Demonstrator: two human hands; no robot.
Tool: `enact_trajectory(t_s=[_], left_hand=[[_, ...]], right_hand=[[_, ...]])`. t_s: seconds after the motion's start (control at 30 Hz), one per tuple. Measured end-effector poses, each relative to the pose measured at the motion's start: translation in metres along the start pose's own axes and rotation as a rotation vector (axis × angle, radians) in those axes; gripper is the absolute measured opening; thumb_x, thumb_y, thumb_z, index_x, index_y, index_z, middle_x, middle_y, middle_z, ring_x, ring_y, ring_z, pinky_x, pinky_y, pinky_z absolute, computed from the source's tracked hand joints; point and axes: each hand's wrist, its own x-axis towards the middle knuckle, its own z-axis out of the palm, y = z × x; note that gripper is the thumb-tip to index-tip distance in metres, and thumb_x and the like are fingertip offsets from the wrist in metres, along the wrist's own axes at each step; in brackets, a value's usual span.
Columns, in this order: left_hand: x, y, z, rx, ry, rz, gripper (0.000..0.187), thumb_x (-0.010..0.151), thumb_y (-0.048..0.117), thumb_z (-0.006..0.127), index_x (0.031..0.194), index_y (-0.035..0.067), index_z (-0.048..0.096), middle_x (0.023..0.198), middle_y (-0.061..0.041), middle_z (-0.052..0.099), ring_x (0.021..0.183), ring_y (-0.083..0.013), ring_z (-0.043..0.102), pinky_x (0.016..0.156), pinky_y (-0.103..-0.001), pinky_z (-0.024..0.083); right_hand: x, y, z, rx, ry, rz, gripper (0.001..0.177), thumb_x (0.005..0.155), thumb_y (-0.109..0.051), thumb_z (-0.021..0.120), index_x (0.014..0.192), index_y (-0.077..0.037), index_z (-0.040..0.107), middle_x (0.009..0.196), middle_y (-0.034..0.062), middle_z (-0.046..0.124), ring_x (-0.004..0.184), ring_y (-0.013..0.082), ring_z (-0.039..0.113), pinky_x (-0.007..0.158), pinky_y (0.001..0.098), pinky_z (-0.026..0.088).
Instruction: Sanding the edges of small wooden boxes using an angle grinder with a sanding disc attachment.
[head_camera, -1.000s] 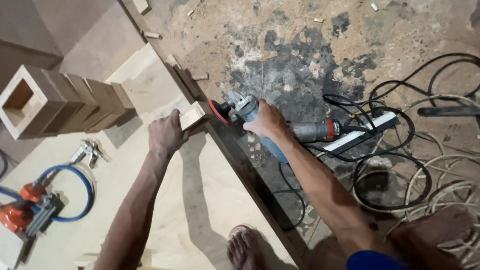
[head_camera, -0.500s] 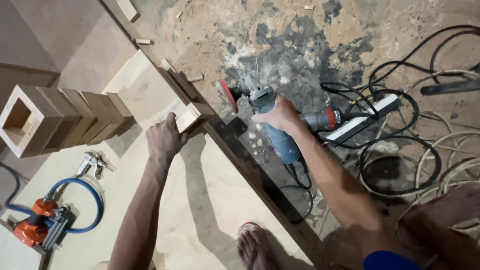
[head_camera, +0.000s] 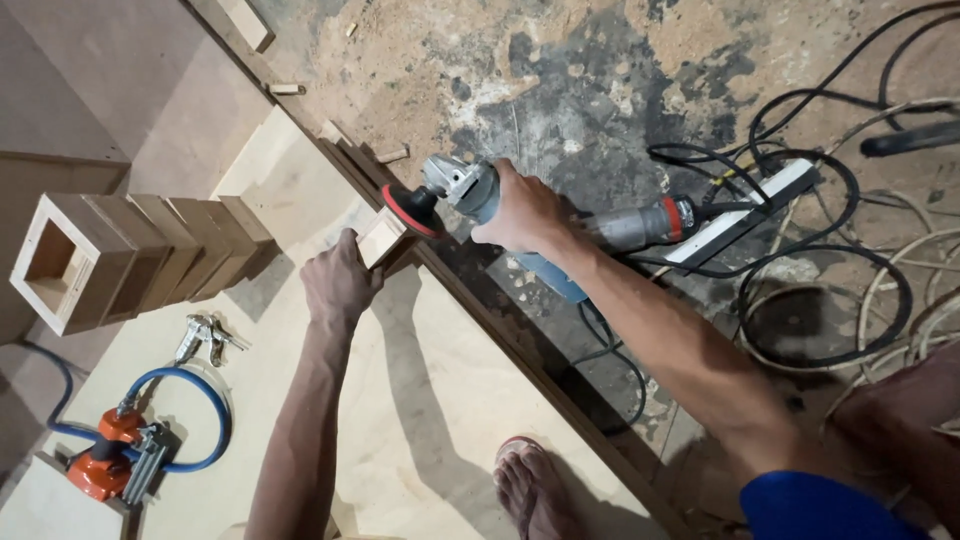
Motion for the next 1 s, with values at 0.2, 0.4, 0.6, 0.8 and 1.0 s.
enact_trajectory(t_s=[0.2,0.4,0.6,0.8,1.0], left_hand=[[0.001,-0.008,0.009,0.006,0.094,0.072,0.048,0.066,0.045,0.070,0.097,0.013,0.052,0.065,-0.010,0.064,0.067,-0.0363,0.069,0.064,-0.049,0.055],[0.000,-0.008,0.010,0.002,0.131,0.104,0.050,0.067,0.047,0.070,0.097,0.011,0.053,0.062,-0.011,0.061,0.066,-0.0364,0.068,0.062,-0.049,0.054],[0.003,-0.012,0.018,0.059,0.159,0.091,0.051,0.065,0.046,0.071,0.100,0.013,0.053,0.061,-0.009,0.062,0.064,-0.0325,0.069,0.061,-0.045,0.055],[0.000,-0.006,0.011,0.077,0.191,0.109,0.046,0.063,0.041,0.072,0.093,0.014,0.052,0.059,-0.006,0.061,0.062,-0.0310,0.068,0.059,-0.042,0.053],[0.002,-0.010,0.016,0.062,0.227,0.143,0.044,0.062,0.042,0.071,0.092,0.015,0.051,0.057,-0.007,0.059,0.059,-0.0306,0.067,0.056,-0.042,0.053]], right_hand=[[0.000,-0.001,0.004,-0.041,0.012,0.010,0.083,0.071,-0.046,0.073,0.136,-0.008,0.037,0.114,0.0294,0.061,0.107,0.0485,0.060,0.087,0.0608,0.048],[0.013,0.026,0.014,-0.055,-0.045,0.138,0.085,0.070,-0.044,0.072,0.139,-0.009,0.037,0.122,0.0280,0.059,0.113,0.0483,0.057,0.093,0.0620,0.044],[0.037,0.059,0.029,-0.058,-0.079,0.196,0.086,0.071,-0.047,0.070,0.141,-0.011,0.036,0.127,0.0250,0.057,0.119,0.0464,0.055,0.098,0.0622,0.041],[0.022,0.021,0.015,0.051,-0.019,0.074,0.082,0.070,-0.041,0.072,0.138,-0.008,0.039,0.121,0.0287,0.060,0.113,0.0489,0.057,0.093,0.0618,0.044],[0.024,0.020,0.015,0.010,0.004,0.040,0.080,0.071,-0.038,0.073,0.136,-0.005,0.039,0.116,0.0317,0.060,0.107,0.0519,0.059,0.089,0.0627,0.046]])
